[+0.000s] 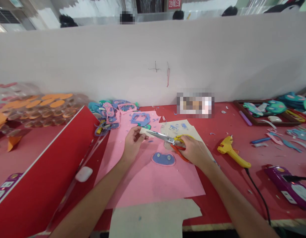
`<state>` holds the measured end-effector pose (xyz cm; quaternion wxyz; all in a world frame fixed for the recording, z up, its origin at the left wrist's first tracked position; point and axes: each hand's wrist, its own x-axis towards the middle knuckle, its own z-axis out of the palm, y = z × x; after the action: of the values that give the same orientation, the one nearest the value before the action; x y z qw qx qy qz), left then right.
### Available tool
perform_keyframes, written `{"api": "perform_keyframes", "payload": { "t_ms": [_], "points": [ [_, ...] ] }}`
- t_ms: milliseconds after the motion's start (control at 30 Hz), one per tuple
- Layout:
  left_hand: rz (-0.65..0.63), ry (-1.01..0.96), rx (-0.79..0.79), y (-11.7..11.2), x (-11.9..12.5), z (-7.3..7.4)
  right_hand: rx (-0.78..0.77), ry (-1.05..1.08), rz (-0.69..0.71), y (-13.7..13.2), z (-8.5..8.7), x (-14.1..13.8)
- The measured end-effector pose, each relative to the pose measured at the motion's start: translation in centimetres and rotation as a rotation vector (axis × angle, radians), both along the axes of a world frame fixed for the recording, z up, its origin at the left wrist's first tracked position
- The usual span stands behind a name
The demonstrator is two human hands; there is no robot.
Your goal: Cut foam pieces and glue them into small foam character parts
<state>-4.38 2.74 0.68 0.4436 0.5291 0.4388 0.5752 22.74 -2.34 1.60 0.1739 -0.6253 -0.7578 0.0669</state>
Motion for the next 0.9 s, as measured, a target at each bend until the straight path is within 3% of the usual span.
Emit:
{"api": "perform_keyframes", "payload": {
  "t_ms": [367,900],
  "points": [
    [-0.013,-0.017,0.020,0.1,0.1,-0.2,-0.143,0.073,0.021,-0.3,0.8,-0.3],
    [-0.050,-0.016,0.045,0.2,-0.1,-0.4,-0.117,0.034,-0.014,-0.6,1.5,-0.4]
  ]
}}
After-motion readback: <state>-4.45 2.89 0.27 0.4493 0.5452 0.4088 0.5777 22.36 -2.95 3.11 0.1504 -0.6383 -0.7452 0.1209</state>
